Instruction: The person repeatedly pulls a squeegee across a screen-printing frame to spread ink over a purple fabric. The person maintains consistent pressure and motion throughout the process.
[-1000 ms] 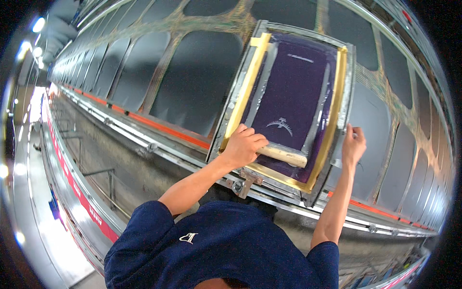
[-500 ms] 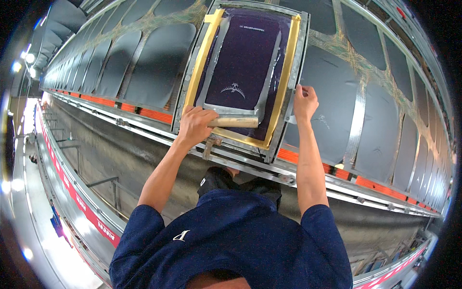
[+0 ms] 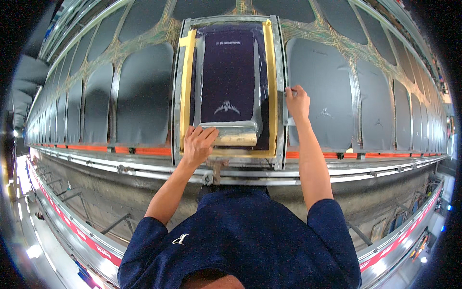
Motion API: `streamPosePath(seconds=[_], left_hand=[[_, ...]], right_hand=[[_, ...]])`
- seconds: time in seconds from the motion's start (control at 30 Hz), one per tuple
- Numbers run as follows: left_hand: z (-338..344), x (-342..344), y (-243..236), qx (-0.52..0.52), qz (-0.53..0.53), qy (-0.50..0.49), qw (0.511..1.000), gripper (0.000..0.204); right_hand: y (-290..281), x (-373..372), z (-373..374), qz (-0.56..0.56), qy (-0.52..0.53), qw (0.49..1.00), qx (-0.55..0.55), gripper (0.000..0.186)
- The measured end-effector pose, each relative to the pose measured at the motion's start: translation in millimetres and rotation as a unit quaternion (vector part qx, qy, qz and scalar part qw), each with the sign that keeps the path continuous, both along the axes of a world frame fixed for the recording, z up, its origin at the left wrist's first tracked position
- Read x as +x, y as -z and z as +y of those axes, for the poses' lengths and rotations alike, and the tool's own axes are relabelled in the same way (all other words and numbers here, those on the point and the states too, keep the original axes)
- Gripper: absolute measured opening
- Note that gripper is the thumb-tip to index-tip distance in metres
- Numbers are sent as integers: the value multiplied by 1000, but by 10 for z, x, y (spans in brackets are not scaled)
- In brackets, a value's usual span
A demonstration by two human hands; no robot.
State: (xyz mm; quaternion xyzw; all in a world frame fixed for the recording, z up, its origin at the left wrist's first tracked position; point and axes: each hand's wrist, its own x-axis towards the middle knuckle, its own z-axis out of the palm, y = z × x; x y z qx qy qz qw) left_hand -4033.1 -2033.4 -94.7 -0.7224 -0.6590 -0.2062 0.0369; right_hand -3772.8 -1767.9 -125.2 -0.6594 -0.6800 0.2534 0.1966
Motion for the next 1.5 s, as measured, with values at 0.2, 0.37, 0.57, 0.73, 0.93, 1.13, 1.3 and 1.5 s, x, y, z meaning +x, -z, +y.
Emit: streamPosePath(seconds=[0.2, 0.37, 0.57, 0.73, 0.93, 1.13, 1.3, 1.5], left_hand=[[1626, -874, 171, -39, 43, 2, 998, 38], [3186, -1566, 146, -65, 38, 23, 997, 18], [3849, -1896, -288, -190, -41, 15, 981, 34], [3989, -1822, -216, -213, -18, -31, 976, 41], [3288, -1532, -59, -174, -29, -11, 984, 28], [1461, -712, -141, -189, -28, 9, 982, 20], [396, -276, -113, -144, -95, 5, 985, 24], [1197, -706, -178, -144, -60, 26, 987, 20]], right_hand=[[-356, -254, 640, -26, -173, 982, 68, 32], [-682, -1108, 1497, 71, -328, 929, 155, 44], [-750, -2044, 2271, -112, -465, 868, 133, 43], [-397, -2225, 2479, -154, -452, 872, 109, 29], [-478, -1945, 1730, -176, -450, 874, 53, 29], [-495, -1127, -68, -186, -467, 861, 77, 30], [-525, -677, -1006, -92, -465, 877, 74, 30], [-583, -1006, -265, -109, -469, 871, 97, 22]])
